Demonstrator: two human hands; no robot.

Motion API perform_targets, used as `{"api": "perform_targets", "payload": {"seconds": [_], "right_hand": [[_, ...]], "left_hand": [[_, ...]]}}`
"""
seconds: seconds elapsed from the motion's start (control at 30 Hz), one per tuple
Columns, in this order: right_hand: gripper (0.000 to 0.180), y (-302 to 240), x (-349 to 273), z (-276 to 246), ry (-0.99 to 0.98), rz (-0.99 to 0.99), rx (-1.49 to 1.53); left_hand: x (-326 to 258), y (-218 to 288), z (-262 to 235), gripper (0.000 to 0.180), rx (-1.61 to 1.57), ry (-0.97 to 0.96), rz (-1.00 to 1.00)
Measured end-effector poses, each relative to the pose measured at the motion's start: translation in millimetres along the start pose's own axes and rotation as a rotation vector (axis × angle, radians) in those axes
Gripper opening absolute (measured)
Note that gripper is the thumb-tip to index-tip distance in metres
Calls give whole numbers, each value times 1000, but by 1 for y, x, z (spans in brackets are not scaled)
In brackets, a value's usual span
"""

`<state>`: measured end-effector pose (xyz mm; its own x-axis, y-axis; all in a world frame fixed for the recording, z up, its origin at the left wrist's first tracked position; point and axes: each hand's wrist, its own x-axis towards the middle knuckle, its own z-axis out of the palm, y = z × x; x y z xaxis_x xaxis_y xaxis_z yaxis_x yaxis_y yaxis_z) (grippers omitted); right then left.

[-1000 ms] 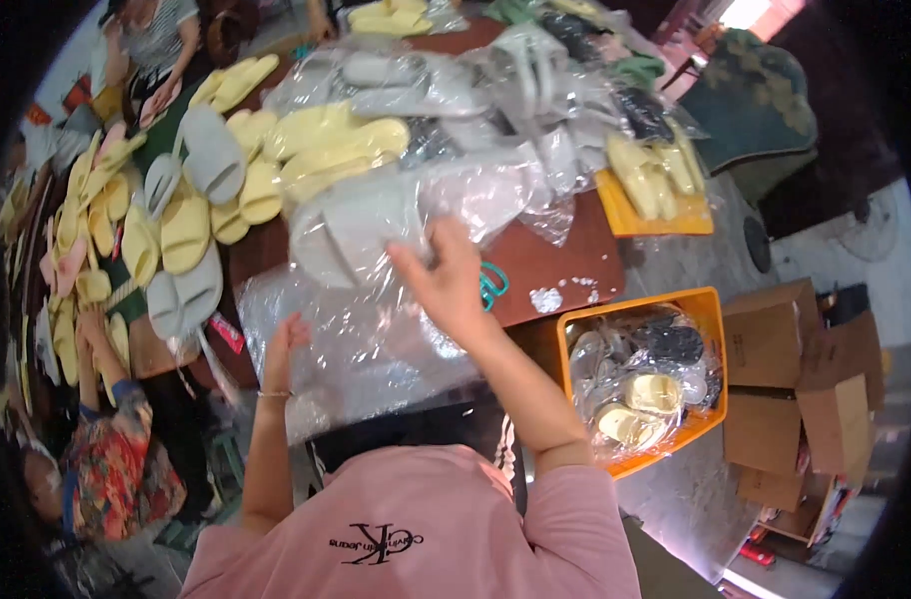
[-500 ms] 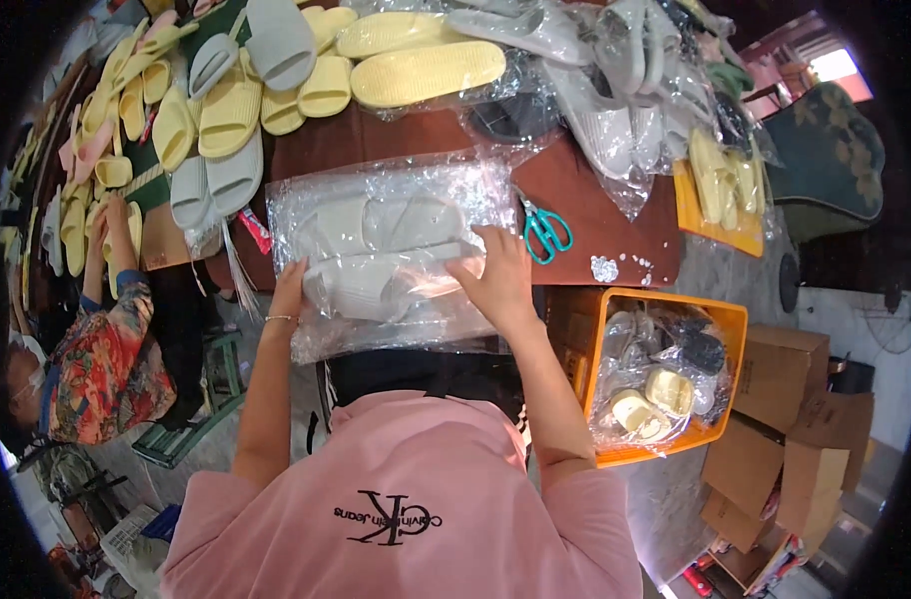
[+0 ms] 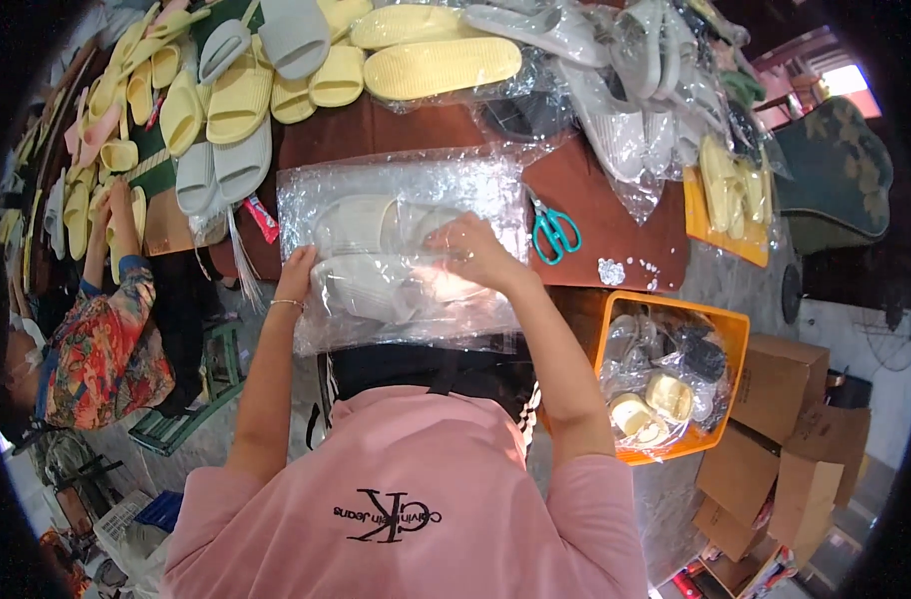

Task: The recorder is sorting various colored slippers and placing them into clear plastic bags for packaging.

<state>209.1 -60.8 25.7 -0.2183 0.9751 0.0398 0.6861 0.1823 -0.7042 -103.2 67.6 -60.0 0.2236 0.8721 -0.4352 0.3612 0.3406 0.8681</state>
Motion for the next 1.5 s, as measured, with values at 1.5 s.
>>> {"api": "perform_targets", "payload": {"seconds": [1.5], "right_hand": [[41,-53,-15,25,106,129,116]], "left_hand": [[-40,63,9,18,-99,-115,111]]}}
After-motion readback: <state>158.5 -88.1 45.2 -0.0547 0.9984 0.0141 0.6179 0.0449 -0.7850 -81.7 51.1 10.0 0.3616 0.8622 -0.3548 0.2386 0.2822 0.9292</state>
